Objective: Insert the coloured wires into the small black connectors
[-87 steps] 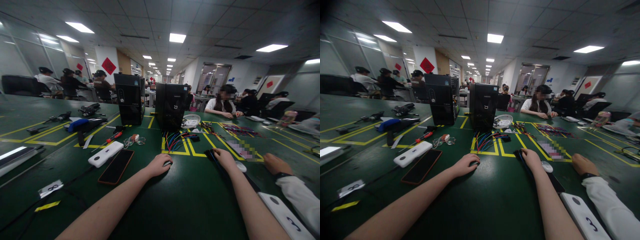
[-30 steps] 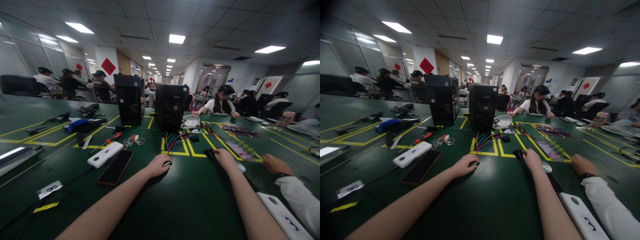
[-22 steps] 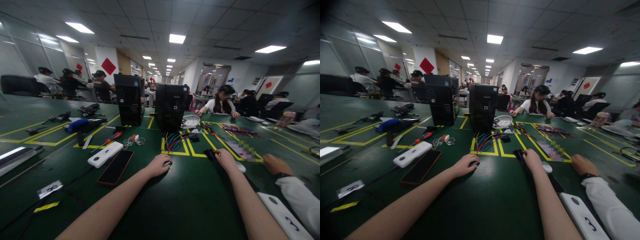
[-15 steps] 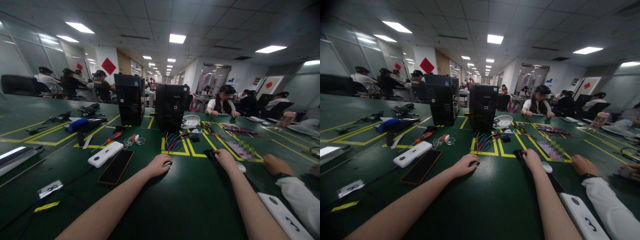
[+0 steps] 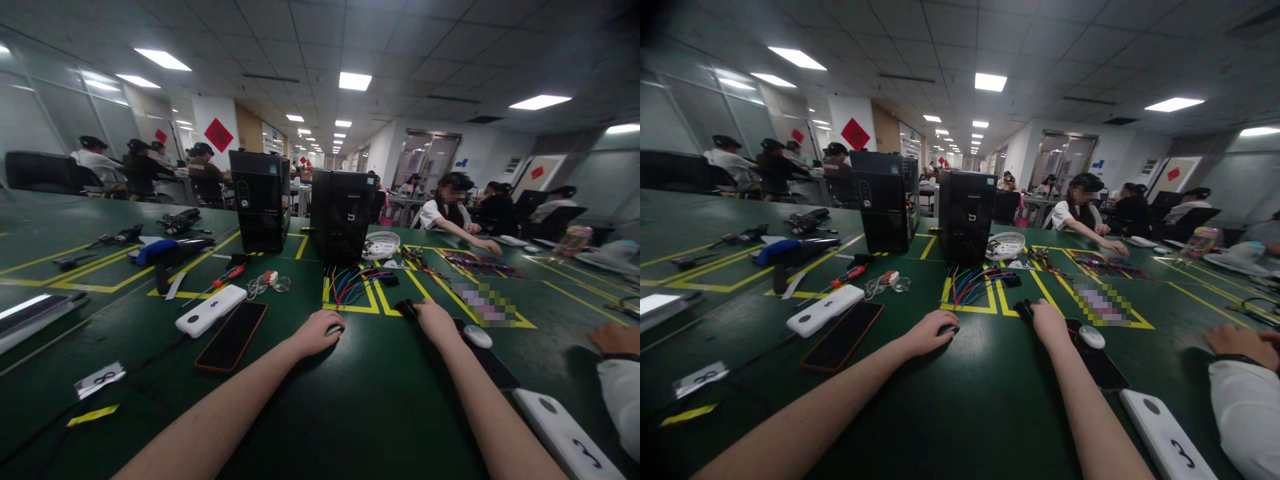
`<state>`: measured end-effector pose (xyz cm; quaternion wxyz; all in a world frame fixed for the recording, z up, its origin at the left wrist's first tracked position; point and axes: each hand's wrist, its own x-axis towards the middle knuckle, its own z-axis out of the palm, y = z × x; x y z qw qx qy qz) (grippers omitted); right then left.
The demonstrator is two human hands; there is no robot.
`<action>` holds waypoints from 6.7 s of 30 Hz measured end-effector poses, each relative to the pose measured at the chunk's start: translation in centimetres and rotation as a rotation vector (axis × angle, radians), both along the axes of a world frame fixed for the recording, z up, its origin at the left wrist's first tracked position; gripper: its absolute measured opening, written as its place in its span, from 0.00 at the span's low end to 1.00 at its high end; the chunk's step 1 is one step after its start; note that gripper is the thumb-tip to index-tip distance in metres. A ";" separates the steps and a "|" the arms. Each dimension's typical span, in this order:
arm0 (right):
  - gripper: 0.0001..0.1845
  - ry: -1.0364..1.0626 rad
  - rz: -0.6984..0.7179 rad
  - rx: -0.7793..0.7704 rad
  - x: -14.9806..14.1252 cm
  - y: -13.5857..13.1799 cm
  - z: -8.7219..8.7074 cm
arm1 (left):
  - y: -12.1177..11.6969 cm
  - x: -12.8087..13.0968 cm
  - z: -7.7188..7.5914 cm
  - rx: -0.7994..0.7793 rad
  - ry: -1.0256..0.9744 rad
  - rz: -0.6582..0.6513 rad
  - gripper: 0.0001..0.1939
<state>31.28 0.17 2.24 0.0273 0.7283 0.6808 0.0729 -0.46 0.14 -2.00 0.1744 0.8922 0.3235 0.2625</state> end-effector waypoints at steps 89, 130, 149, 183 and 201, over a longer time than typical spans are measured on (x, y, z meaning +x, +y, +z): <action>0.25 0.266 0.712 0.132 -15.2 -5.8 -1.5 | 1.5 0.2 -0.9 -0.240 -0.320 0.172 0.14; 0.08 0.591 0.839 0.297 -14.4 -5.4 -1.7 | 1.1 0.0 -1.1 -0.037 -0.103 0.109 0.13; 0.06 0.511 0.574 0.327 -12.7 -2.9 -4.0 | 1.0 0.0 -0.8 -0.075 -0.029 0.117 0.18; 0.05 0.770 0.595 0.363 -14.3 -4.1 -3.3 | -1.1 0.5 1.3 0.133 -0.053 -0.040 0.21; 0.08 0.485 0.809 0.093 -15.4 -6.2 -1.3 | 1.0 0.1 -0.7 -0.023 -0.042 0.167 0.13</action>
